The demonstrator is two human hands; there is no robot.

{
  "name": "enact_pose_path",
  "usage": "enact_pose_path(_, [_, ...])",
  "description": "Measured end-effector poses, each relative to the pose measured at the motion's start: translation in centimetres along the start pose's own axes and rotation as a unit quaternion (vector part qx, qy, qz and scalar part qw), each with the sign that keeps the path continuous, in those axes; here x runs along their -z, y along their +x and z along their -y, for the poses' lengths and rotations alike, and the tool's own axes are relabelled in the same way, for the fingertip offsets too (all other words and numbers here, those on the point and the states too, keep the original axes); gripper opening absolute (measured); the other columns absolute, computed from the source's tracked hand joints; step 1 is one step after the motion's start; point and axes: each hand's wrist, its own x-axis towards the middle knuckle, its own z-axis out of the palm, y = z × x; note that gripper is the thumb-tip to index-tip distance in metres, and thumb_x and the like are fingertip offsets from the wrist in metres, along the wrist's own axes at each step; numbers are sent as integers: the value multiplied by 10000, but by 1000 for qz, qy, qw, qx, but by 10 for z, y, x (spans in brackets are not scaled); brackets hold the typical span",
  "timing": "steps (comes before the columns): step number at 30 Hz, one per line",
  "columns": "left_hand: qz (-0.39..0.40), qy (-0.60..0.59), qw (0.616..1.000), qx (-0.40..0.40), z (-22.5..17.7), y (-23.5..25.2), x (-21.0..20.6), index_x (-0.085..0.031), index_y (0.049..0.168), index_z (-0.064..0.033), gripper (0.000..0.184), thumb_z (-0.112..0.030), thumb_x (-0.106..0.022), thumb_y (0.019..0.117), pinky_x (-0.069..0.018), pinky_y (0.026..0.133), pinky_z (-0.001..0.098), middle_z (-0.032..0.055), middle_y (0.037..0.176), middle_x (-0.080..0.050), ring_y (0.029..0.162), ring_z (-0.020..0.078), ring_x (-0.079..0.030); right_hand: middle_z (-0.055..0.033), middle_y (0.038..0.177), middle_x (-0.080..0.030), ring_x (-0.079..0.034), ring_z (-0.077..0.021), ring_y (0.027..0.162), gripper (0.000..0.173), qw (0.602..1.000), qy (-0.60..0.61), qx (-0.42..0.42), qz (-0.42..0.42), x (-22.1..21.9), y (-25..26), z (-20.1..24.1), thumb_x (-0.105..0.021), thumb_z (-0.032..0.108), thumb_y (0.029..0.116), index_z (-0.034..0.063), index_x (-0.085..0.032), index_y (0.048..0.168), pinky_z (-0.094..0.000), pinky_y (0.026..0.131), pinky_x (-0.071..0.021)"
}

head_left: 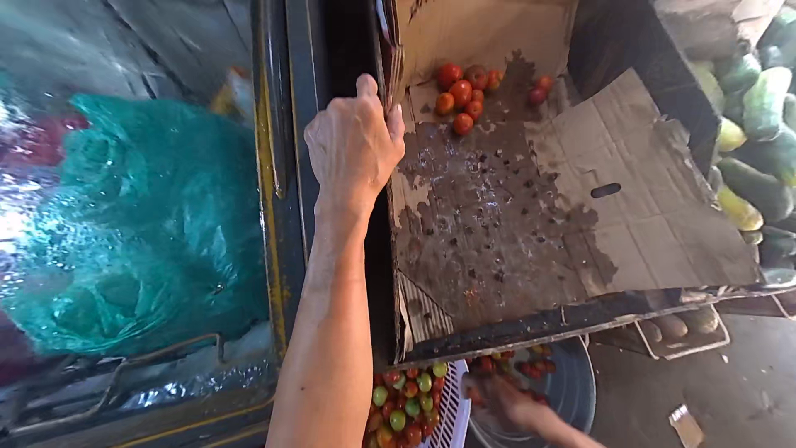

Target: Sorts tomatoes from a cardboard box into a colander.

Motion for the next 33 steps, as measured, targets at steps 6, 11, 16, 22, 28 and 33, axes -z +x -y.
enact_pose_path(6, [-1, 5, 1000, 1, 1, -1, -2, -631, 1183, 19, 407, -347, -511, 1051, -498, 679, 607, 245, 824, -683, 834, 469, -699, -274, 1560, -419, -356, -488, 1461, 480, 994, -81, 17, 68, -50, 47, 46, -607, 353, 1020, 100, -596, 1428, -666, 1166, -289])
enact_pose_path(11, [-10, 4, 1000, 1, 1, -1, -2, -643, 1156, 14, 394, -346, -530, 1046, -502, 656, 589, 231, 791, -680, 794, 452, -702, -281, 1190, -689, -708, -433, 995, 561, 966, -106, 200, 124, 45, -2, 129, -721, 199, 956, 48, -546, 1467, -580, 883, -548])
enact_pose_path(16, [-19, -6, 1000, -4, 2, -3, -3, -651, 1145, 11, 373, -328, -540, 1037, -512, 641, 573, 218, 787, -684, 774, 430, -707, -13, 1050, -741, -693, -47, 882, 229, 919, -29, 317, -233, 228, 21, 172, -588, 161, 1012, 54, -722, 1164, -250, 773, -600])
enact_pose_path(22, [-26, -21, 999, -8, 2, -3, -4, -666, 1157, 3, 351, -306, -550, 1036, -517, 613, 538, 185, 765, -690, 738, 396, -710, -319, 1605, -271, -360, -574, 1388, 704, 852, -78, 12, -518, 419, 171, 163, -709, 223, 929, 157, -408, 1562, -725, 1052, -360])
enact_pose_path(28, [-51, -24, 998, -30, 5, -9, -5, -646, 1086, -6, 308, -293, -542, 1049, -517, 576, 485, 151, 721, -660, 700, 347, -703, -295, 1607, -285, -290, -622, 1408, 979, 863, -240, -68, -439, 427, 196, 152, -871, 453, 778, 156, -378, 1570, -800, 950, -394])
enact_pose_path(33, [-45, -20, 998, -28, 2, -9, -4, -640, 1079, -10, 307, -298, -536, 1054, -517, 588, 480, 151, 722, -658, 711, 350, -705, -385, 1454, -427, -493, -605, 1254, 970, 870, -211, -71, -441, 423, 179, 134, -860, 408, 808, 77, -322, 1544, -748, 928, -441])
